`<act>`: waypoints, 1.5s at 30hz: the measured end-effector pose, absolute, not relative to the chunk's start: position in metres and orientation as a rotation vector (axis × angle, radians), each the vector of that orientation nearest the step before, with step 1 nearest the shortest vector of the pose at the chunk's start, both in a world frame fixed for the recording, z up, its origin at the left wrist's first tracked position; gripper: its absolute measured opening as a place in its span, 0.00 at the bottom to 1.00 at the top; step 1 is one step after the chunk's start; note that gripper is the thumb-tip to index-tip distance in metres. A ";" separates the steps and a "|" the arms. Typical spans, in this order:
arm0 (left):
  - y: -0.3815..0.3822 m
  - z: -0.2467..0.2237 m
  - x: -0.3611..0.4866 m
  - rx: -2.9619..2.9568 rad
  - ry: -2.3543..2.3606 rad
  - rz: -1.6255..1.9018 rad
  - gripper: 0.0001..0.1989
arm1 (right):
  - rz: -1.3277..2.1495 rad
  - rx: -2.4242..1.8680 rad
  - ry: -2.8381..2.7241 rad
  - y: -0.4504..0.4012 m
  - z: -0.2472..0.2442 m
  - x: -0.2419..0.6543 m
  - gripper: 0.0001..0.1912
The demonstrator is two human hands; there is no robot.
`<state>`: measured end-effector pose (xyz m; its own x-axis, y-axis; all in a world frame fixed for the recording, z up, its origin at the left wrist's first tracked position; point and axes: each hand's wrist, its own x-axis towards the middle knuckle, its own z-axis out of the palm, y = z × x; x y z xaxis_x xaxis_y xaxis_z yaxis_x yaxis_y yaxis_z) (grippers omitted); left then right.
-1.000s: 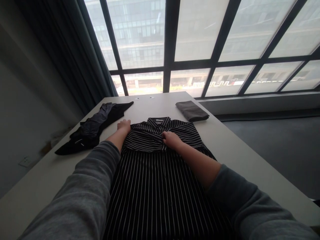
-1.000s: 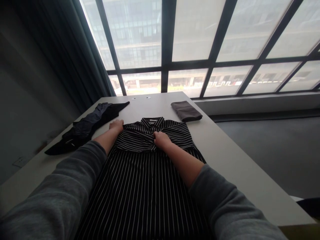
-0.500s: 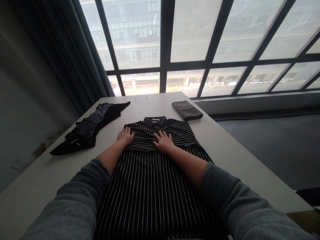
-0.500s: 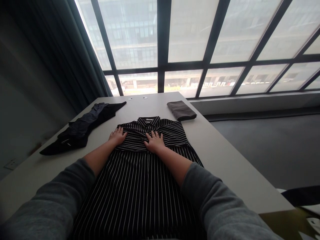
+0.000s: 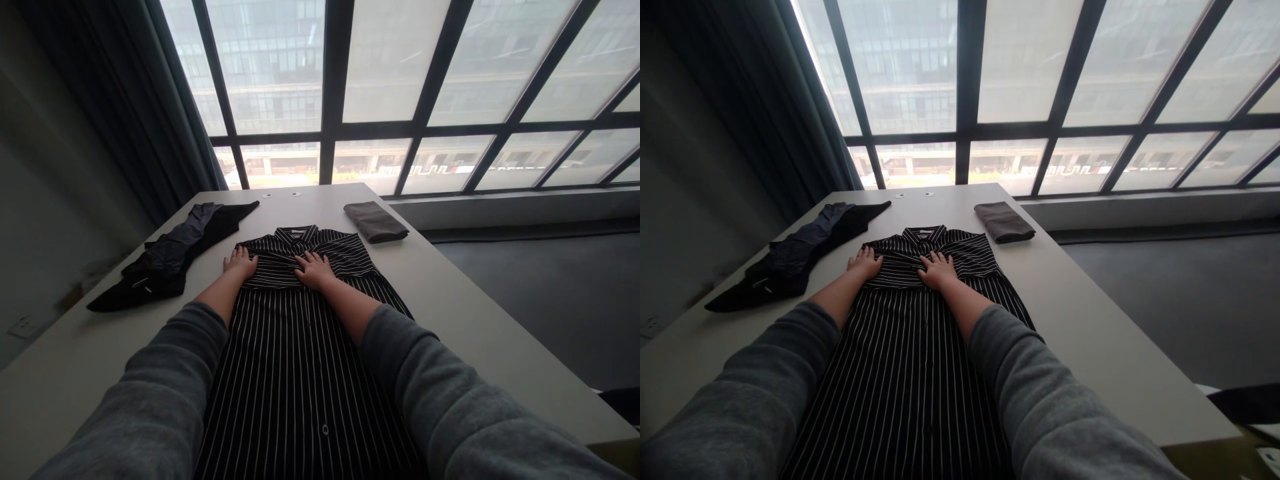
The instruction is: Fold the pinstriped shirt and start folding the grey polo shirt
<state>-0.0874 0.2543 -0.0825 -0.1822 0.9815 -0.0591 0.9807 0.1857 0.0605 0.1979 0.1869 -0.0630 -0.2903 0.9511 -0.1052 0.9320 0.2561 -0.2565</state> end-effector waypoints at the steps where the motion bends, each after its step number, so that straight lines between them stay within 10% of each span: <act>1: 0.260 -0.082 -0.088 1.949 2.354 0.014 0.40 | 0.414 -1.826 -2.431 0.193 -0.063 0.197 0.36; 16: 0.288 -0.063 -0.068 1.938 2.461 0.090 0.36 | 0.460 -1.883 -2.322 0.244 -0.058 0.189 0.33; 34: -0.086 -0.107 -0.158 2.590 1.767 0.128 0.35 | 0.487 -1.539 -2.717 -0.073 -0.058 0.371 0.34; 45: -0.166 -0.102 -0.149 2.660 1.654 0.112 0.40 | 0.349 -1.683 -2.614 -0.139 -0.070 0.388 0.34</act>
